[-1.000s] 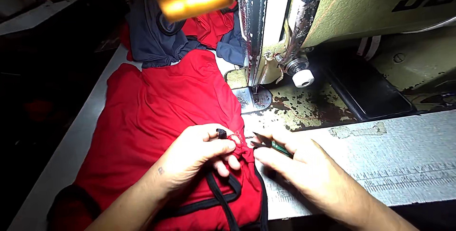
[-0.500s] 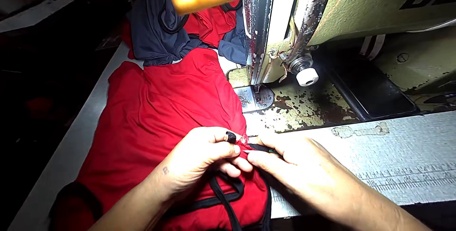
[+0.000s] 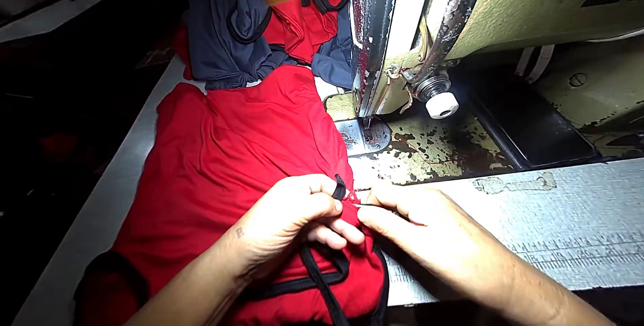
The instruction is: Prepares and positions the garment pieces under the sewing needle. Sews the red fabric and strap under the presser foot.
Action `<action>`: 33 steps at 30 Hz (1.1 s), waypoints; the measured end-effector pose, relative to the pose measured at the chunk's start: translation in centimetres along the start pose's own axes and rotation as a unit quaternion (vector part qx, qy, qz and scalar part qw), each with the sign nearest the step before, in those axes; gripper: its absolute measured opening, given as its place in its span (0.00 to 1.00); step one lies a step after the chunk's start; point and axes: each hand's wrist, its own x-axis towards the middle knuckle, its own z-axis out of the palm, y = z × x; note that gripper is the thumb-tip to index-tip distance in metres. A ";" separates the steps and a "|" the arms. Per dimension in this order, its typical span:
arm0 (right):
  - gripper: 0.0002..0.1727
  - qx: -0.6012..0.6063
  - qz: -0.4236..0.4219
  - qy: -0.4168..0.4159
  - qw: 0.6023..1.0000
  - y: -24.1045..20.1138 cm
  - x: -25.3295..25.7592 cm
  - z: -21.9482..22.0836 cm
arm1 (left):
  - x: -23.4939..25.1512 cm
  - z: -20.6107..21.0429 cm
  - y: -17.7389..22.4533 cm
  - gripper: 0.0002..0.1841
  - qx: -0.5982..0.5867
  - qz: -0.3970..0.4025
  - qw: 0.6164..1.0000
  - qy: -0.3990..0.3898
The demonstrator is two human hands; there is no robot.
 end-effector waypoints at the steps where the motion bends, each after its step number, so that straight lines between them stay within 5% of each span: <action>1: 0.17 0.007 0.003 -0.006 1.000 0.0 0.1 -0.1 | 0.0 -0.1 0.0 0.11 -0.006 -0.001 1.000 0.000; 33: 0.15 -0.026 -0.038 -0.031 0.998 -0.5 0.8 -0.9 | 0.0 -0.6 -0.2 0.13 0.010 0.010 0.998 -0.058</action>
